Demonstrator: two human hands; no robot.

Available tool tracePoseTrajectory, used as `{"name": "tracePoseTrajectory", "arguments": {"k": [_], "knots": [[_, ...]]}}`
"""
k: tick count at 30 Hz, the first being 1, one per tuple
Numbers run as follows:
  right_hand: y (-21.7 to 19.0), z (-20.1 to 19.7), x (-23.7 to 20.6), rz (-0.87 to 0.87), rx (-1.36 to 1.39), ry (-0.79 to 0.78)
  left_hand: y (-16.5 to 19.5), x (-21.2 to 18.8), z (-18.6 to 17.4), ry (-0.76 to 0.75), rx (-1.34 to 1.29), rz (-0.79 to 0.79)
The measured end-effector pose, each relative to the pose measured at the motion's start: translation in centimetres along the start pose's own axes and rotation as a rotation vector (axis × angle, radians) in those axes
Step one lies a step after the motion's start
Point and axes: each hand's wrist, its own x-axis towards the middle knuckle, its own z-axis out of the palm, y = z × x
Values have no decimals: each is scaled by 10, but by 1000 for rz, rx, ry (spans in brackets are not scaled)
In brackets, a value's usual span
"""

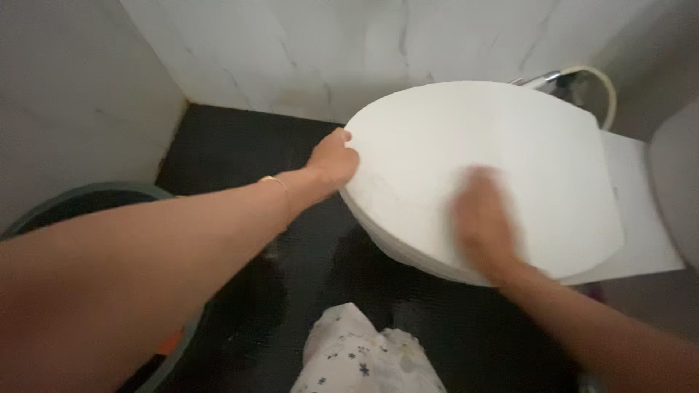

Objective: The person wipes the toilet tank, lid and seat with a green scrub pad, then opens the lid and applies liquid toilet cleaner from a blue bottle around the bowl. They scrub the bowl with a toilet brush and rinse the toilet and surrounding area using a handheld shower sprayer.

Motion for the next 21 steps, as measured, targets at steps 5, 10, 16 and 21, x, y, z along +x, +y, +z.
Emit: {"name": "tracePoseTrajectory", "arguments": {"k": [5, 10, 16, 21], "knots": [[-73, 78, 119, -31, 569, -114, 2, 1, 17, 13, 131, 264], [53, 89, 128, -5, 58, 5, 11, 3, 26, -338, 526, 426], [158, 40, 0, 587, -113, -216, 13, -10, 33, -506, 725, 268], [46, 39, -23, 142, -158, 36, 22, -8, 38, -483, 747, 210]]}}
